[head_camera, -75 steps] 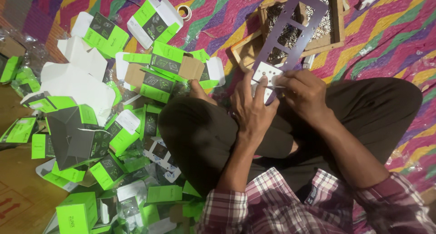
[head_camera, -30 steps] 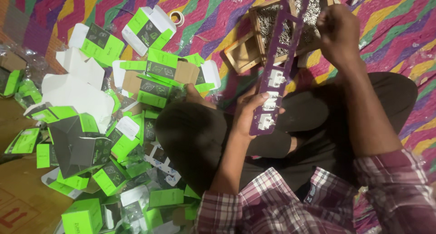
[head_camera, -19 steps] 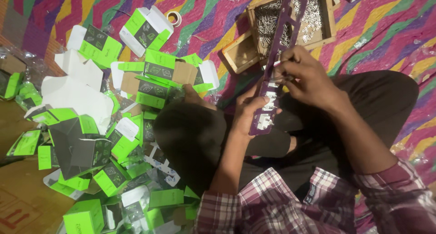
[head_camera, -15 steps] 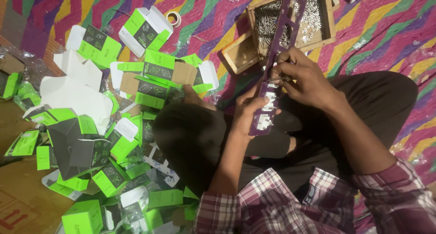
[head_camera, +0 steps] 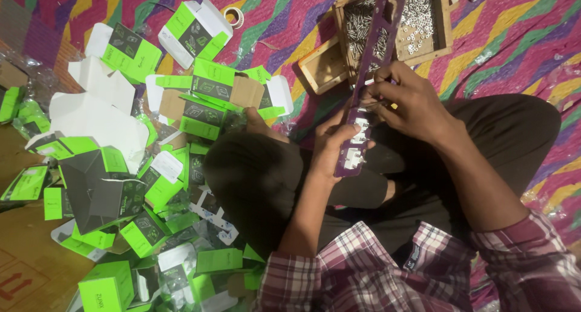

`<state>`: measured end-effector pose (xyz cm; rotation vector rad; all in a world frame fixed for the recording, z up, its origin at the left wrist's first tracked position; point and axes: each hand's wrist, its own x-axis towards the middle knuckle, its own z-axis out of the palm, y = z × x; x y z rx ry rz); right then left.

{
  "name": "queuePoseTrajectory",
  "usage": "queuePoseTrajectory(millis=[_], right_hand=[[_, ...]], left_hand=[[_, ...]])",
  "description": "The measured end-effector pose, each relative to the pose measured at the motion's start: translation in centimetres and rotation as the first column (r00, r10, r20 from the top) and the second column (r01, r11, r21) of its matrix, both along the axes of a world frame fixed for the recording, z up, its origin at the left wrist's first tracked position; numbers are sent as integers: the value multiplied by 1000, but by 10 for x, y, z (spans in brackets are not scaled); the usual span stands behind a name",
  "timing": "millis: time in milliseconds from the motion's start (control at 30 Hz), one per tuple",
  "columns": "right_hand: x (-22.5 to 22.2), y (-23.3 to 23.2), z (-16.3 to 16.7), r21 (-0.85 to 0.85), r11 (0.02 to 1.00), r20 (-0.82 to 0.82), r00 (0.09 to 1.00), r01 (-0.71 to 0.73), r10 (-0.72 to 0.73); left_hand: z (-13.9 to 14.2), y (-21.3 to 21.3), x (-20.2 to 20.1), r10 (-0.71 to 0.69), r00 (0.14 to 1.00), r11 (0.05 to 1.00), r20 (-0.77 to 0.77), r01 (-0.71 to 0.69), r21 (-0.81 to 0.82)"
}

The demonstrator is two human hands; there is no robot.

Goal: The person sits on a colorful patterned floor and assembles a purple electrical strip by inserting white socket modules and securing them with screws. The person uses a screwdriver to tighten the screws and repeatedly checks the alignment of the modules.

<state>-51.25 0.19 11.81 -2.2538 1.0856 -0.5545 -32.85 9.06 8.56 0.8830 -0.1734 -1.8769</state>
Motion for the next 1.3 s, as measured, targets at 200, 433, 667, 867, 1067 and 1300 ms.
queuePoseTrajectory(millis=[200,433,667,867,1067,1300], right_hand=[[7,3,3,-165,986,-49,998,15,-24],[11,5,1,-85,995,10,999,43,-42],[12,7,-10,-23,998,185,982,50,-45],[14,7,-10,109,977,112,975,183,-195],[15,4,-10,-18,1000,220,976,12,-8],[5,2,-22,285,957,300,944,50,-139]], left_hand=[[-14,5,-3,27,997,1000,68,-27,-15],[-17,2,-7,95,989,995,115,-94,-22],[-10,2,-7,72,979,996,190,-60,-68],[-11,3,-9,67,964,996,257,-49,-79],[-6,1,-3,84,983,996,165,-83,-15],[0,0,1,63,997,998,-41,-64,-10]])
